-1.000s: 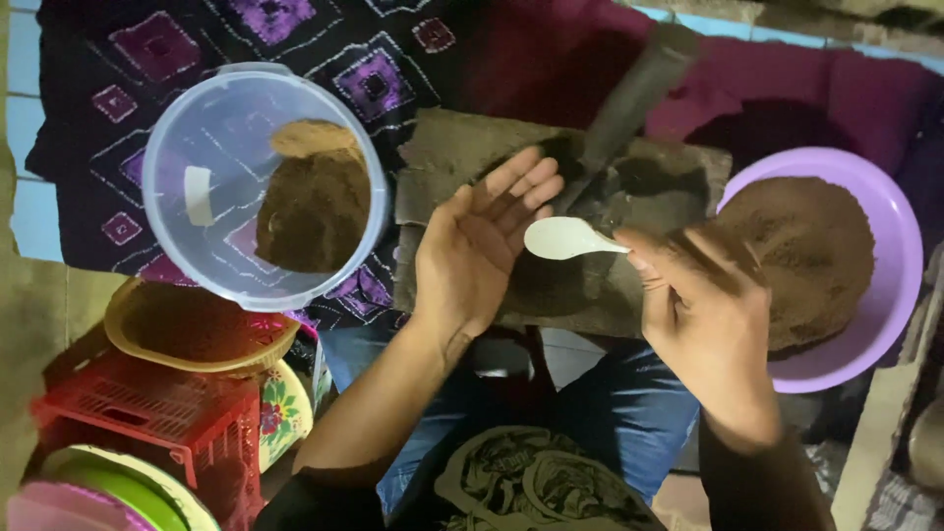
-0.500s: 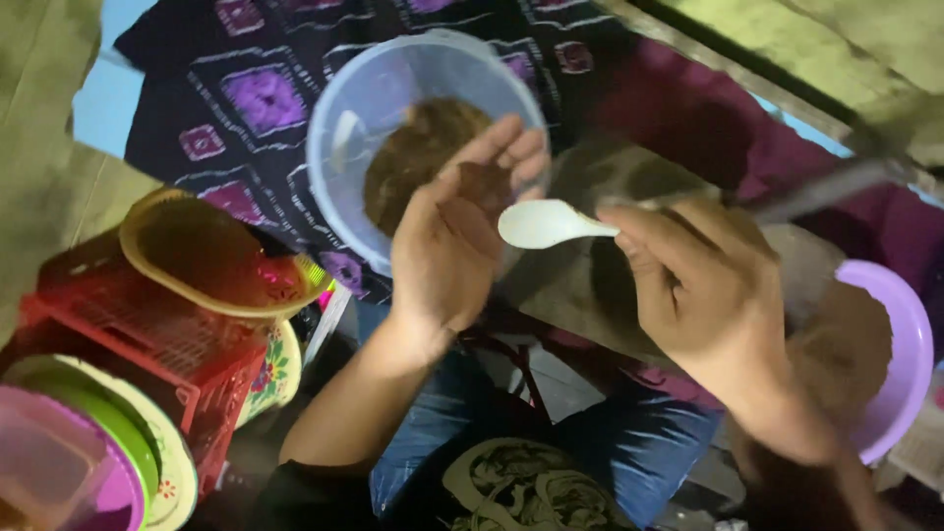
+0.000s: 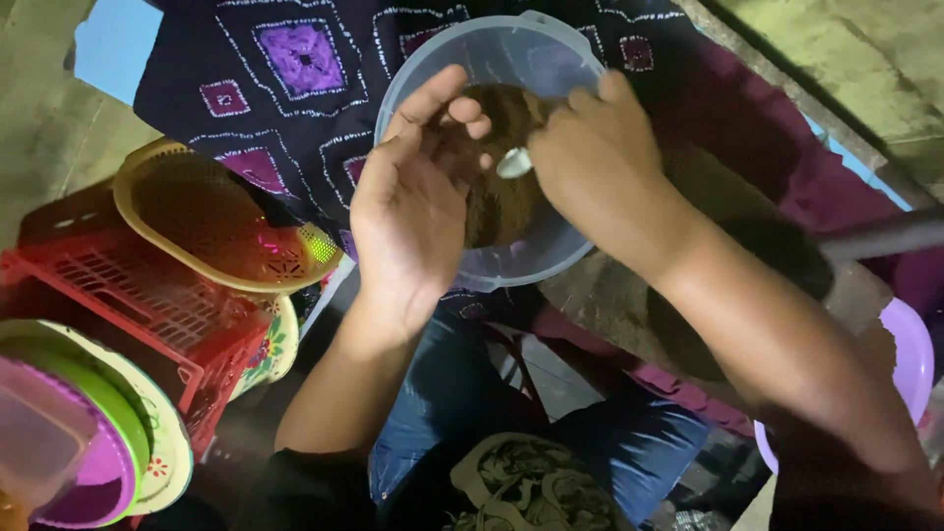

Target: Grinding brown powder ingredients using a stone mortar and pestle

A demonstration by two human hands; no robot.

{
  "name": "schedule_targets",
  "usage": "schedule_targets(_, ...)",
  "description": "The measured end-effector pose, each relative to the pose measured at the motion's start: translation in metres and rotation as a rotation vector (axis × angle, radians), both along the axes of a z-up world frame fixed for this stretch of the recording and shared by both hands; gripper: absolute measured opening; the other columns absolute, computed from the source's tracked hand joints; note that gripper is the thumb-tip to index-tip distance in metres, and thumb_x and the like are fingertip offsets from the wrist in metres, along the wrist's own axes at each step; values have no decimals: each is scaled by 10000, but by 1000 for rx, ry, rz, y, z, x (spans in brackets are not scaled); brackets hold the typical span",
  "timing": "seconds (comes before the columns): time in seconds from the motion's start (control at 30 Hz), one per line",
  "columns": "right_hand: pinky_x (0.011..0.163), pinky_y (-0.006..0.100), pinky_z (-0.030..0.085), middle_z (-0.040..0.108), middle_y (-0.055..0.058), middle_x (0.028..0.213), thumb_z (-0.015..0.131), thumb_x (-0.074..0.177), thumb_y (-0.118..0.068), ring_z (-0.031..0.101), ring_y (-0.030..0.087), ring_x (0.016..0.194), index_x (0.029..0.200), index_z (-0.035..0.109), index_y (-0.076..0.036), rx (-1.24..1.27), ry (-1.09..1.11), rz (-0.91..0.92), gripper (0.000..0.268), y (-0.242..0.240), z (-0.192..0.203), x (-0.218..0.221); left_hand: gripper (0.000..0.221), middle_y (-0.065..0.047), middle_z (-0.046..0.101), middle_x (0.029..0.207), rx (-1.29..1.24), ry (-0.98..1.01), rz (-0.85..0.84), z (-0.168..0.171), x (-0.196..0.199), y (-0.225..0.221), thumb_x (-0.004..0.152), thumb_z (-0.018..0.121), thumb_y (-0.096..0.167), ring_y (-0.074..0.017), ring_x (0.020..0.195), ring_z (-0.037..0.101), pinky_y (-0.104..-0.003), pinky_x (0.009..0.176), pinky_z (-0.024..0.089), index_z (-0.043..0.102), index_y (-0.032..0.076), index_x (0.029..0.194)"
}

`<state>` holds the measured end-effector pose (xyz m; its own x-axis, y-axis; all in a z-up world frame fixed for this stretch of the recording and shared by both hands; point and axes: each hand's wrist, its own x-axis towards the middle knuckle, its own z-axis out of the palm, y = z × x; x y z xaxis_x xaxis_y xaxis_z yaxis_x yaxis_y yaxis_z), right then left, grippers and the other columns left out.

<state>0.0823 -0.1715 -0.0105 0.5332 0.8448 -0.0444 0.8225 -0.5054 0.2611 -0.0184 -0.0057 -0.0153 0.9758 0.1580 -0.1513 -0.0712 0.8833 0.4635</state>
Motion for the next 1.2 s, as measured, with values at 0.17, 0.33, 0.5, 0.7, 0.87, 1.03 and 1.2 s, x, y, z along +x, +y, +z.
schedule_targets(0.17, 843, 342, 435, 713, 43, 813, 635, 910, -181, 583, 234, 688, 742, 684, -126, 188, -60, 37, 184, 8, -70, 23, 394, -124, 604, 1178, -17, -38, 5, -2, 1, 1, 1057, 453, 199, -208, 1107, 550, -349, 979, 391, 592, -33, 1343)
schedule_targets(0.33, 616, 271, 549, 730, 140, 924, 589, 1013, -108, 690, 199, 752, 1067, 527, 120, 448, 764, -479, 243, 21, -80, 21, 362, -120, 610, 1196, -20, -73, 3, -6, 0, 1, 1072, 457, 193, -202, 1129, 560, -350, 999, 400, 608, -22, 1321)
schedule_targets(0.5, 736, 399, 519, 745, 131, 897, 650, 906, -169, 692, 318, 766, 908, 722, -62, -112, 219, 55, 129, 6, -110, 31, 362, -116, 617, 1190, -3, -88, 5, -7, 2, -1, 1071, 424, 185, -193, 1124, 566, -349, 990, 396, 612, -18, 1306)
schedule_targets(0.7, 902, 443, 515, 707, 100, 1181, 680, 863, -128, 647, 329, 1076, 1153, 683, -94, -110, 589, -208, 292, 23, -75, 23, 335, -91, 611, 1178, 27, -83, 11, -5, 2, -1, 1053, 445, 192, -185, 1113, 550, -340, 978, 361, 628, 19, 1273)
schedule_targets(0.87, 738, 483, 538, 730, 176, 1022, 624, 899, -154, 688, 389, 814, 941, 762, -79, -166, 570, -99, 163, 19, -43, 24, 330, -89, 598, 1171, 45, -97, 26, -5, 2, -2, 1057, 437, 200, -187, 1103, 545, -343, 977, 368, 630, 22, 1256)
schedule_targets(1.03, 948, 520, 476, 731, 200, 959, 687, 751, -30, 698, 406, 749, 867, 724, -10, -72, 515, -35, 124, 10, -19, 27, 330, -84, 615, 1163, 50, -90, 32, -6, 1, -1, 1045, 458, 214, -180, 1092, 550, -348, 973, 335, 639, 33, 1254)
schedule_targets(1.2, 950, 439, 420, 782, -37, 816, 699, 848, -105, 701, 206, 872, 913, 812, -234, -69, 524, -32, 183, 11, 28, 30, 371, -105, 638, 1164, 95, -67, 106, -9, 1, 0, 1042, 501, 259, -212, 1171, 542, -344, 1046, 328, 649, 27, 1290)
